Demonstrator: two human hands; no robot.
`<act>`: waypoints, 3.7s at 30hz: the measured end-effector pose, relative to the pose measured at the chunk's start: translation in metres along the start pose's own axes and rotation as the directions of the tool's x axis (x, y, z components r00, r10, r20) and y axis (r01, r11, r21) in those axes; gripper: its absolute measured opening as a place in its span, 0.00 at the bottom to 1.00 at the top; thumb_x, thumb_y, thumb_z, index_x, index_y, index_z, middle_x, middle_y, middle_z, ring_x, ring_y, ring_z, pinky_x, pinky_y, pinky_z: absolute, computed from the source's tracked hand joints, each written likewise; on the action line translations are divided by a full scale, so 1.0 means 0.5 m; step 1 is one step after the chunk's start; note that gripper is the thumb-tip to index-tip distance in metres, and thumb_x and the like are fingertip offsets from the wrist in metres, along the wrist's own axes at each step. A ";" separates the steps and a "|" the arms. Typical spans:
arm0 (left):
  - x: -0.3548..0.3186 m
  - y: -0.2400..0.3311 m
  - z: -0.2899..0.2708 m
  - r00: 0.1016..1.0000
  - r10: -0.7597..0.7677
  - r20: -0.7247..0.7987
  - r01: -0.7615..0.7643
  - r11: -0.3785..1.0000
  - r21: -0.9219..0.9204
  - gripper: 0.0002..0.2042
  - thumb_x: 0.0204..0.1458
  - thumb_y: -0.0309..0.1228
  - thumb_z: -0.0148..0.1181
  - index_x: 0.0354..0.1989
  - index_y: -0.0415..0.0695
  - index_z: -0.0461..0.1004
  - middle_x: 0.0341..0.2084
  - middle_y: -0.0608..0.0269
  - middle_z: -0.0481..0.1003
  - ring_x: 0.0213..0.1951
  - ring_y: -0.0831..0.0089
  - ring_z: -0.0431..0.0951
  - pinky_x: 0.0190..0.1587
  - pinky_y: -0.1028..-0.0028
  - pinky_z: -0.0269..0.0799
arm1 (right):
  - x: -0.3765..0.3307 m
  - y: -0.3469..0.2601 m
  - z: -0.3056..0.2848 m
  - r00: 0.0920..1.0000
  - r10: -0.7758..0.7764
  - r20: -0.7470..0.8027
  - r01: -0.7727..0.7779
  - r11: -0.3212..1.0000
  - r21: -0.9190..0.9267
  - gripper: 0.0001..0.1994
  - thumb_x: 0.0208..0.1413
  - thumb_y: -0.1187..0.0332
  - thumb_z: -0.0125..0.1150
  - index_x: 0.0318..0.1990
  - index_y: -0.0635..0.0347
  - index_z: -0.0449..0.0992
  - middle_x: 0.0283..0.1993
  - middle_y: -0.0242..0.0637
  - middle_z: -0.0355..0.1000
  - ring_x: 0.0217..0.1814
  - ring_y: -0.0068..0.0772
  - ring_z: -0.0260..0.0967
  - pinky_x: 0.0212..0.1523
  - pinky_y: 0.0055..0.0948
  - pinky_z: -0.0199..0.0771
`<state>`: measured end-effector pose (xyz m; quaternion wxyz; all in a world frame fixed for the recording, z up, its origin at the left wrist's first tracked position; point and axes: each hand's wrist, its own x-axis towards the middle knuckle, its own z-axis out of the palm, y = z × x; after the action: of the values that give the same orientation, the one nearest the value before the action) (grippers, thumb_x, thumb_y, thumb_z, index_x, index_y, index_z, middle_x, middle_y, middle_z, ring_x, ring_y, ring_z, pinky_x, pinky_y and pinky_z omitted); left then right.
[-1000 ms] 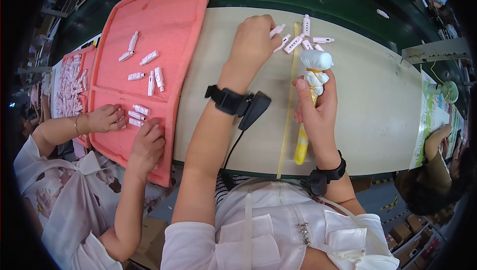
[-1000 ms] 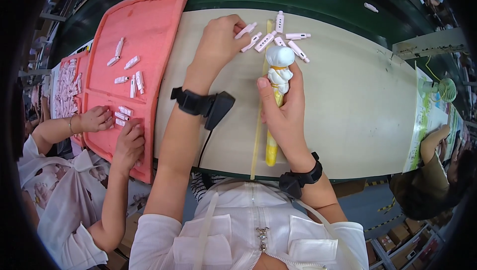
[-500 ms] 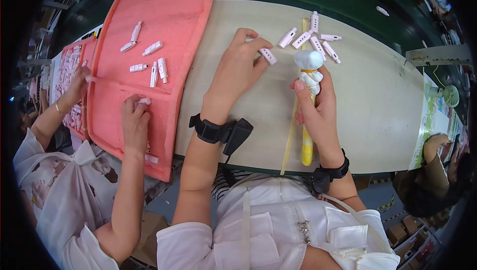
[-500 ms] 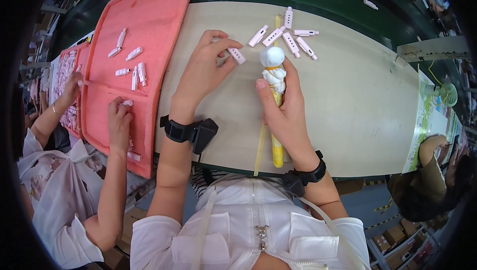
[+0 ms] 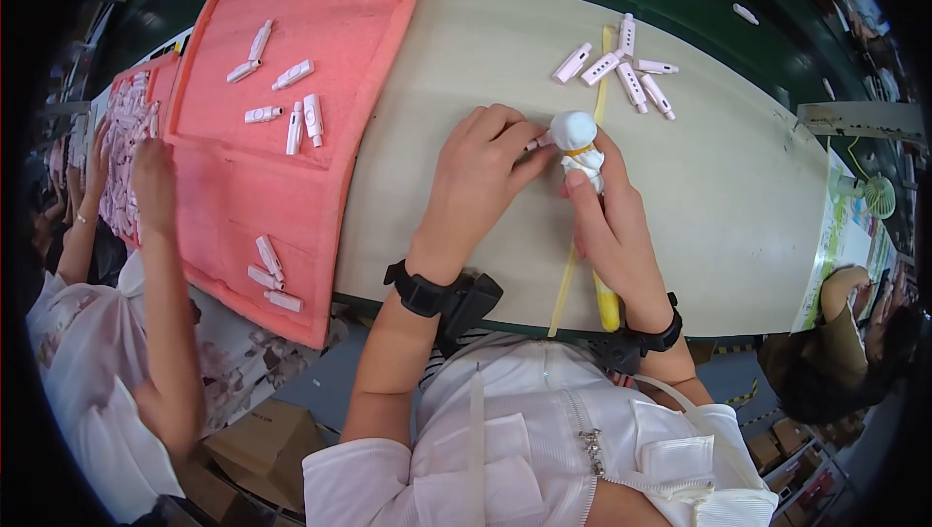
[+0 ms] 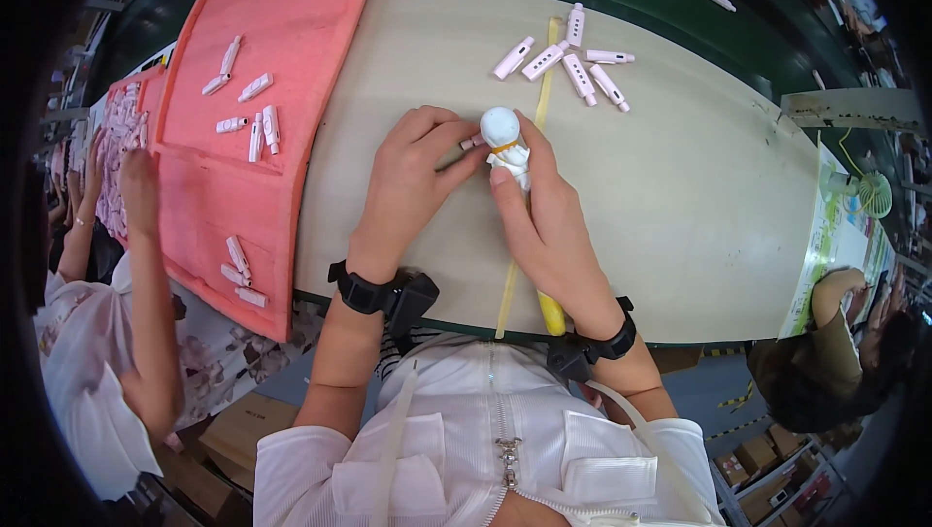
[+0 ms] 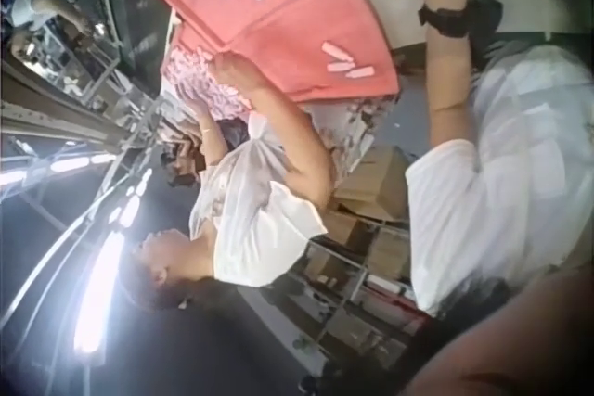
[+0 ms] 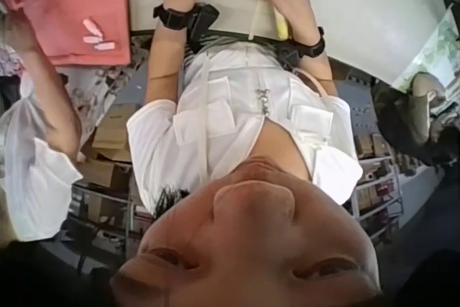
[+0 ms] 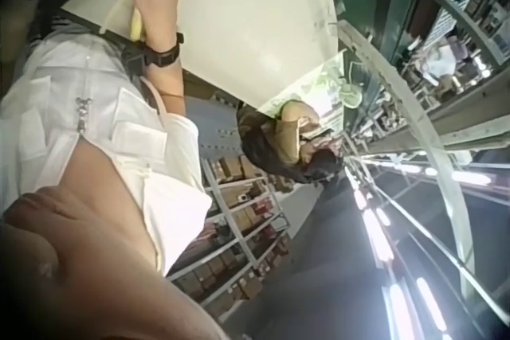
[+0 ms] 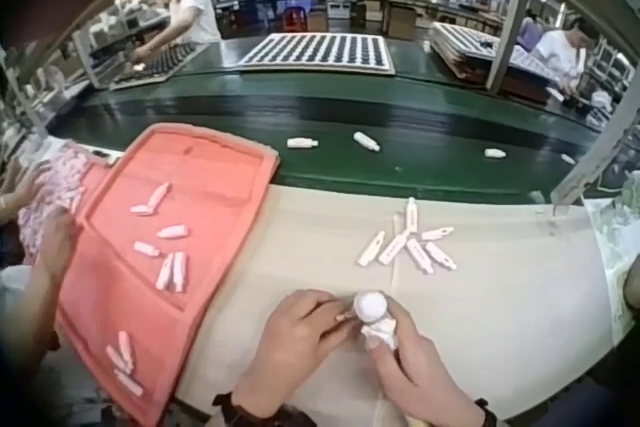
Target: The person picks up a pink component from a tray, presses it against a white object held in the other hand, and then places the component on the table, repeating this process multiple times.
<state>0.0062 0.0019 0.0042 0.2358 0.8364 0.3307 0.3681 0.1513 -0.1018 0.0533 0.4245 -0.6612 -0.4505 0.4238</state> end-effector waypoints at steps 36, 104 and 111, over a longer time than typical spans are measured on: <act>-0.010 0.043 0.001 0.888 -0.354 0.293 0.419 0.364 -0.832 0.08 0.58 0.18 0.65 0.45 0.31 0.80 0.40 0.53 0.83 0.43 0.71 0.85 0.48 0.76 0.82 | 0.020 -0.006 0.002 0.966 -0.059 -0.252 0.110 0.975 0.192 0.26 0.67 0.66 0.61 0.67 0.61 0.59 0.37 0.29 0.71 0.20 0.12 0.61 0.17 0.16 0.59; 0.649 -0.137 0.241 0.880 0.318 0.352 -0.400 0.897 0.190 0.21 0.58 0.37 0.63 0.60 0.48 0.72 0.51 0.49 0.77 0.51 0.46 0.79 0.54 0.56 0.77 | 0.024 0.017 -0.026 0.982 -0.130 -0.135 0.144 0.985 0.099 0.33 0.64 0.71 0.61 0.74 0.60 0.55 0.44 0.44 0.75 0.44 0.35 0.74 0.50 0.29 0.72; 0.620 -0.112 0.212 0.933 0.294 0.205 -0.322 0.939 0.117 0.23 0.55 0.32 0.63 0.60 0.45 0.72 0.46 0.44 0.78 0.49 0.48 0.80 0.54 0.59 0.77 | 0.024 0.011 -0.038 0.981 -0.113 -0.157 0.132 0.984 0.119 0.32 0.64 0.71 0.61 0.74 0.61 0.55 0.45 0.42 0.75 0.43 0.34 0.75 0.48 0.29 0.73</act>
<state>0.2249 0.2487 0.0456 0.1417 0.9237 0.1983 0.2958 0.1736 -0.0950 0.0511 0.5240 -0.6334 -0.4291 0.3742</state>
